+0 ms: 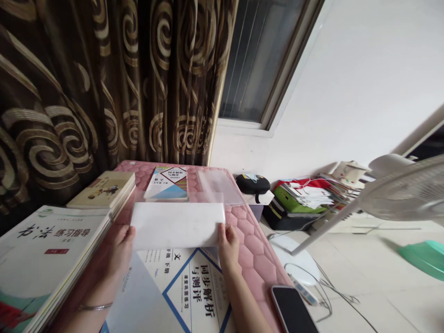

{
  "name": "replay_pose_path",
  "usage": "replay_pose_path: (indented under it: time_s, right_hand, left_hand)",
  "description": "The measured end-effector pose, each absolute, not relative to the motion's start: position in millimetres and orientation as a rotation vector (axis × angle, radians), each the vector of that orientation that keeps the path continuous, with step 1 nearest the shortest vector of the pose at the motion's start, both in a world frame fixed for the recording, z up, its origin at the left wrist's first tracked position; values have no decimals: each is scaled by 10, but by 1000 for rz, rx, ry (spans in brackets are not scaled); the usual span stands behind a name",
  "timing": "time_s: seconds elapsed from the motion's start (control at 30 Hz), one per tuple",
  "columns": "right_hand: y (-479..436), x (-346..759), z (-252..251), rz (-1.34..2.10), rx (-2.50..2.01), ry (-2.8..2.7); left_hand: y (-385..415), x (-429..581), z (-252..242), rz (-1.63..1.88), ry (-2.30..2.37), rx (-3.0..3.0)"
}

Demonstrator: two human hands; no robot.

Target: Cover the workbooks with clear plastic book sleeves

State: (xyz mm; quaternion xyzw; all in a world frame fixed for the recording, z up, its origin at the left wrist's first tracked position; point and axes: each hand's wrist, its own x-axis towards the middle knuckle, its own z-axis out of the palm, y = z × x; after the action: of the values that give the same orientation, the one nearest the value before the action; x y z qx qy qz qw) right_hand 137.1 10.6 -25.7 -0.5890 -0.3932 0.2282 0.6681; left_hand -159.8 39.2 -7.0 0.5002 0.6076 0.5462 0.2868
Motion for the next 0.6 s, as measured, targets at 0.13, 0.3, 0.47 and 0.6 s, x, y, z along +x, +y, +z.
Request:
replay_pose_path:
  time_s: [0.13, 0.3, 0.47, 0.6]
  right_hand:
    - [75, 1341, -170, 564, -1290, -869]
    - [55, 1300, -78, 606, -1263, -851]
    - [64, 1295, -102, 560, -1282, -870]
    - [71, 1305, -124, 517, -1292, -890]
  left_hand:
    - [362, -1590, -47, 1430, 1591, 1273]
    - [353, -1575, 0, 1442, 1577, 1287]
    - [368, -1576, 36, 1438, 1635, 1335]
    - [375, -1579, 26, 1463, 1605, 1279]
